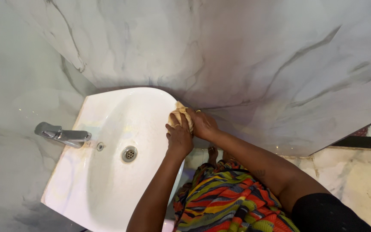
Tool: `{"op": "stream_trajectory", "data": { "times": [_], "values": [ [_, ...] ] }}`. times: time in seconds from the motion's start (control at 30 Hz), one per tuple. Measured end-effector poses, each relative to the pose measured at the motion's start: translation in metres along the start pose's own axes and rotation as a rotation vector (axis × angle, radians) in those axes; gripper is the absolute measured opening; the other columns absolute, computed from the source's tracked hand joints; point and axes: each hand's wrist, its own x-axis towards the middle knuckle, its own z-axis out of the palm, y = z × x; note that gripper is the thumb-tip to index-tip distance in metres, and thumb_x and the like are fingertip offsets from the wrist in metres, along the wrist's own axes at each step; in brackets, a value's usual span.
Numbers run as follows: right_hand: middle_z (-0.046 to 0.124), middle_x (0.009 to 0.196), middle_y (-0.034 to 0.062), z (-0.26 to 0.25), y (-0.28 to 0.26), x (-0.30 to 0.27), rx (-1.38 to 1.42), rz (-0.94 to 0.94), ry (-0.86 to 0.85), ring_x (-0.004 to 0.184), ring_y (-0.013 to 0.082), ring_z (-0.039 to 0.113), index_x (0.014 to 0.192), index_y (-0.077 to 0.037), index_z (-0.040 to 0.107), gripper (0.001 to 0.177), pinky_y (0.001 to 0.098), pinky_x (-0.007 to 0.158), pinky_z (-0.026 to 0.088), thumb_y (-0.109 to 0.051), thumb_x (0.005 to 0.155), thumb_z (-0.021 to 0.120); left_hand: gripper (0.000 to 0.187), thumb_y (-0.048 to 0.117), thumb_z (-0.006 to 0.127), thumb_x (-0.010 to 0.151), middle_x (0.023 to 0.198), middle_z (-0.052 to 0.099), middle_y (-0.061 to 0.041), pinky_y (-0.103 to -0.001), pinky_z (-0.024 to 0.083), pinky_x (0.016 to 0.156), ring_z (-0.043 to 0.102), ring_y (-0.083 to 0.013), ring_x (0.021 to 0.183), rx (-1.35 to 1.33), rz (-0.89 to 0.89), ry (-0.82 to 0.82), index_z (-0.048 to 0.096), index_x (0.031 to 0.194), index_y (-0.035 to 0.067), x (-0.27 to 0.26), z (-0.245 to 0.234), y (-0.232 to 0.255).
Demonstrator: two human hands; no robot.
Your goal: The person wipes the surfaces and the faucet of a bathroom sink with a cloth.
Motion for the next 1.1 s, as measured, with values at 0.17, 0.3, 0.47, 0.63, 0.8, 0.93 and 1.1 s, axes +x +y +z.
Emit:
{"op": "stream_trajectory", "data": {
  "times": [0.17, 0.3, 0.47, 0.63, 0.8, 0.93, 1.1],
  "values": [
    [0.068, 0.11, 0.02, 0.003, 0.01, -0.028, -0.002, -0.002, -0.167, 0.101, 0.0425, 0.066, 0.133, -0.013, 0.051, 0.057, 0.052, 0.08, 0.054, -0.013, 0.081, 0.074, 0.097, 0.038, 0.067, 0.097, 0.167, -0.009, -0.03, -0.059, 0.039, 0.112, 0.019, -0.0641, 0.144, -0.067, 0.076, -0.066, 0.002, 0.164, 0.013, -0.036, 0.006, -0.015],
    [0.064, 0.112, 0.0215, -0.002, 0.006, -0.06, 0.059, -0.212, -0.305, 0.096, 0.0417, 0.066, 0.139, -0.011, 0.05, 0.066, 0.051, 0.079, 0.055, -0.022, 0.081, 0.079, 0.098, 0.039, 0.073, 0.09, 0.169, -0.001, -0.024, -0.058, 0.031, 0.116, 0.015, -0.0608, 0.146, -0.197, 0.129, -0.064, 0.011, 0.163, 0.02, -0.102, 0.018, -0.038],
    [0.065, 0.119, 0.0179, -0.008, -0.021, -0.069, -0.06, -0.668, -0.358, 0.102, 0.0371, 0.066, 0.129, -0.01, 0.06, 0.059, 0.0475, 0.076, 0.057, -0.032, 0.079, 0.082, 0.071, 0.036, 0.071, 0.091, 0.166, 0.021, -0.017, -0.053, 0.029, 0.118, 0.023, -0.0506, 0.148, -0.406, 0.123, 0.037, 0.039, 0.152, 0.017, -0.183, 0.027, -0.065],
    [0.074, 0.108, 0.007, 0.02, -0.078, -0.085, -0.037, -0.999, -0.549, 0.105, 0.026, 0.069, 0.128, -0.017, 0.063, 0.045, 0.0394, 0.071, 0.06, -0.027, 0.087, 0.078, 0.038, 0.027, 0.067, 0.093, 0.146, 0.052, -0.013, -0.047, 0.044, 0.104, 0.048, -0.0381, 0.133, -0.558, -0.032, 0.081, 0.063, 0.126, 0.008, -0.244, 0.025, -0.09],
    [0.071, 0.084, 0.0095, 0.066, -0.149, -0.108, 0.003, -1.183, -0.674, 0.086, 0.0318, 0.068, 0.129, -0.01, 0.061, 0.053, 0.0431, 0.061, 0.057, -0.025, 0.081, 0.078, 0.026, 0.026, 0.073, 0.087, 0.116, 0.067, -0.008, -0.047, 0.053, 0.08, 0.065, -0.0335, 0.101, -0.52, -0.267, 0.118, 0.069, 0.101, 0.005, -0.295, 0.017, -0.117],
    [0.066, 0.082, 0.0114, 0.068, -0.153, -0.111, -0.026, -1.246, -0.65, 0.085, 0.0304, 0.067, 0.119, -0.007, 0.06, 0.04, 0.0436, 0.06, 0.055, -0.023, 0.085, 0.076, 0.03, 0.019, 0.081, 0.076, 0.116, 0.066, -0.012, -0.045, 0.056, 0.082, 0.065, -0.0344, 0.107, -0.469, -0.183, 0.304, 0.066, 0.095, 0.002, -0.307, 0.03, -0.123],
    [0.066, 0.085, 0.0123, 0.049, -0.129, -0.105, -0.077, -1.222, -0.587, 0.086, 0.0294, 0.066, 0.124, -0.008, 0.062, 0.033, 0.0413, 0.055, 0.055, -0.015, 0.092, 0.068, 0.029, 0.022, 0.083, 0.078, 0.12, 0.063, -0.021, -0.045, 0.056, 0.091, 0.058, -0.0413, 0.126, -0.269, -0.001, 0.331, 0.067, 0.095, 0.005, -0.278, 0.061, -0.114]
  ]
}}
